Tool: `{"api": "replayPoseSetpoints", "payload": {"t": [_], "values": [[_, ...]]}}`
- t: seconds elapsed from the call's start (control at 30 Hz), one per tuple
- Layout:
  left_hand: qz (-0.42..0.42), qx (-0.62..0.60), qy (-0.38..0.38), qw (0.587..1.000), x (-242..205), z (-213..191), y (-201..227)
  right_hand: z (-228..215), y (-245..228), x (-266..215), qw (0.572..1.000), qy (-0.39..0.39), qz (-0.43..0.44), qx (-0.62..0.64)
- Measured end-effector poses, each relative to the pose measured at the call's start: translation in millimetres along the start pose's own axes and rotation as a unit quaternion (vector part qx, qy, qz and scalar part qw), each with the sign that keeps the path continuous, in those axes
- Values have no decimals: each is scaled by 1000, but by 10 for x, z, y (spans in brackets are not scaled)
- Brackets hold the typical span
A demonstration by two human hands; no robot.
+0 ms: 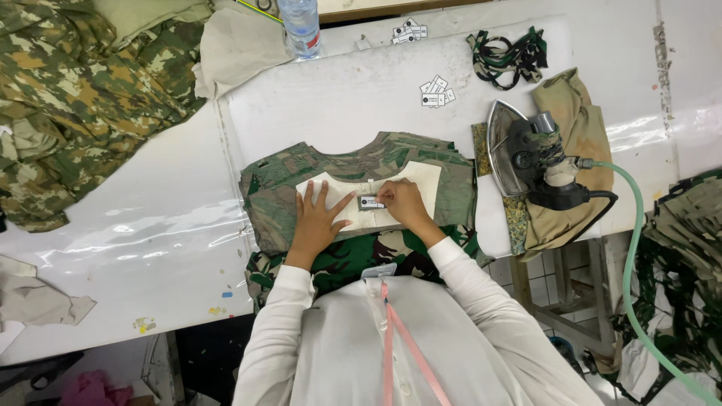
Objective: The person irons a stack of camouflage-patterned fabric pieces on a white table. They repeatedly place a white template on the fabric, press it with a steam iron, and then remove the template. The person also handles small white tags, placing them on the fabric before ironing.
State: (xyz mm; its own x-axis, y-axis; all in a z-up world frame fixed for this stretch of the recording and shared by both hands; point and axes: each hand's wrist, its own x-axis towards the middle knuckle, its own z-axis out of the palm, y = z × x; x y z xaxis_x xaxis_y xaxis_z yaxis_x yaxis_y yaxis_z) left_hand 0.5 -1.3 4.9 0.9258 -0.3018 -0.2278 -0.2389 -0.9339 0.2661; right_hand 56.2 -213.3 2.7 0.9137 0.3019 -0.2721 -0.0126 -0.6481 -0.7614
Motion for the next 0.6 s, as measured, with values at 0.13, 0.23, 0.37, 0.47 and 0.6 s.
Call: {"api": "replayPoseSetpoints", "payload": {"t": [0.13, 0.23, 0.37, 0.47, 0.6], "values": [[12, 9, -53, 999, 4, -96, 42, 202, 170, 11, 989, 48, -33, -138], [19, 24, -55, 998, 10, -76, 58, 307, 204, -9, 977, 55, -41, -203], [27, 53, -42, 997, 26, -53, 63, 359, 275, 10, 962, 57, -30, -265], [32, 64, -71, 995, 19, -151, 93, 349, 257, 11, 958, 45, -19, -283], [35, 73, -92, 993, 38, -155, 95, 239, 55, -2, 960, 24, 16, -277]]}}
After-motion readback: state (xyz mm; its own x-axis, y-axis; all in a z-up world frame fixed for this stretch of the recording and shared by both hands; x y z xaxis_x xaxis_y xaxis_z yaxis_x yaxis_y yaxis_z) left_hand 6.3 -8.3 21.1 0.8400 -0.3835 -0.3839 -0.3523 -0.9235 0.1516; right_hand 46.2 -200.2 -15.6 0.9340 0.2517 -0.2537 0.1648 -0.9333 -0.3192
